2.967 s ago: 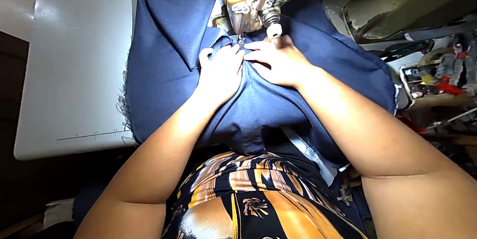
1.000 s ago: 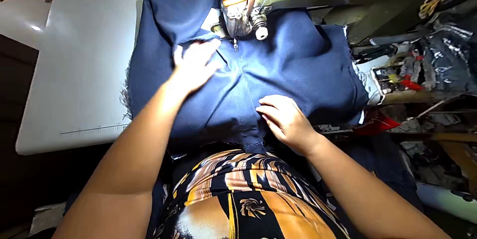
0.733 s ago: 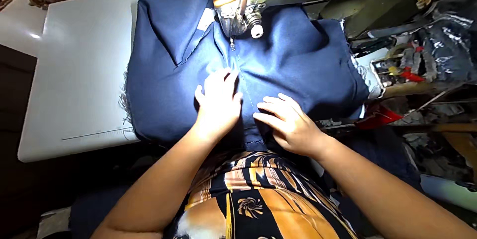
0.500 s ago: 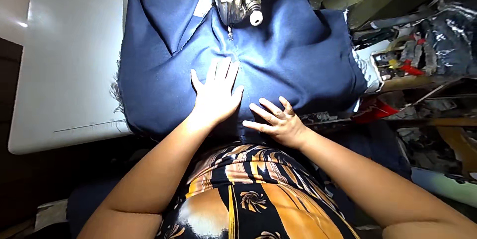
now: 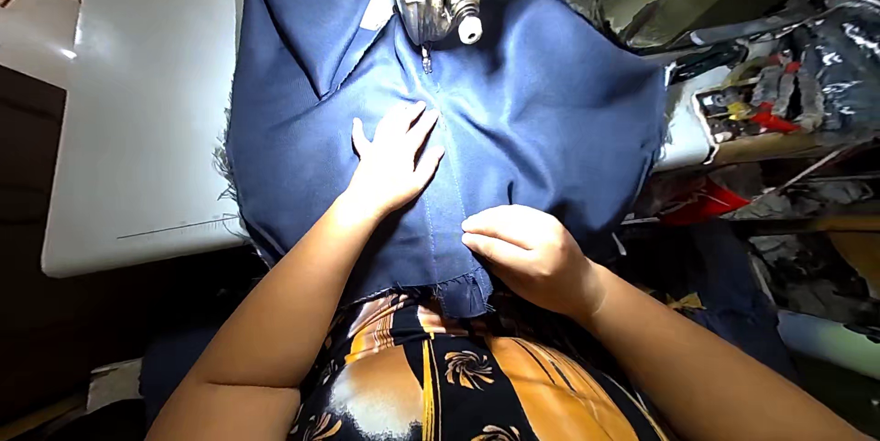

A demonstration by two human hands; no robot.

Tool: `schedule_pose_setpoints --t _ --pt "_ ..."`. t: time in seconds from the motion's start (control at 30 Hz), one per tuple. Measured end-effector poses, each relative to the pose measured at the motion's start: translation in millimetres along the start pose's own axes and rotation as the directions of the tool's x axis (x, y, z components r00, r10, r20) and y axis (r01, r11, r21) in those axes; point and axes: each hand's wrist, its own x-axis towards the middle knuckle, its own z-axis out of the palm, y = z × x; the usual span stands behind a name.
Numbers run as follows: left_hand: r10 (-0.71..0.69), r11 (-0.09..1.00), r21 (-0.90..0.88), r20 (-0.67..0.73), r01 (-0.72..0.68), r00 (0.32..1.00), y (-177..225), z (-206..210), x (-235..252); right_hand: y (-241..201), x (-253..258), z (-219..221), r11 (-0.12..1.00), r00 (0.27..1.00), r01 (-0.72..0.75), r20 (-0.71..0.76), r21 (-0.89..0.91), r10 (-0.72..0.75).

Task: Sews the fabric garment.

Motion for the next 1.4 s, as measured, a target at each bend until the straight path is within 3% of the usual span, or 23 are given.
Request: schedule_pose_setpoints --t 0.2,0.4,0.57,1.4 --pt "0.024 0.992 0.124 0.055 -0.030 0.998 0 0 0 4 -11 15 0.993 0.982 -0.083 0.164 -0.079 0.095" --pt "0.090 0.991 0.099 0.049 -0.095 0.995 -1 1 -1 6 -10 15 0.993 0.978 -0.111 0.171 -0.037 0.116" --pt "0.044 0.989 0.136 0.129 -0.062 0.991 5 -3 1 6 -8 14 0.992 0.976 -0.119 0.182 -0.031 0.123" --pt "0.041 0.991 0.122 0.109 -0.054 0.993 -5 -6 11 10 1 13 0.987 0.975 -0.155 0.157 -0.032 0.158"
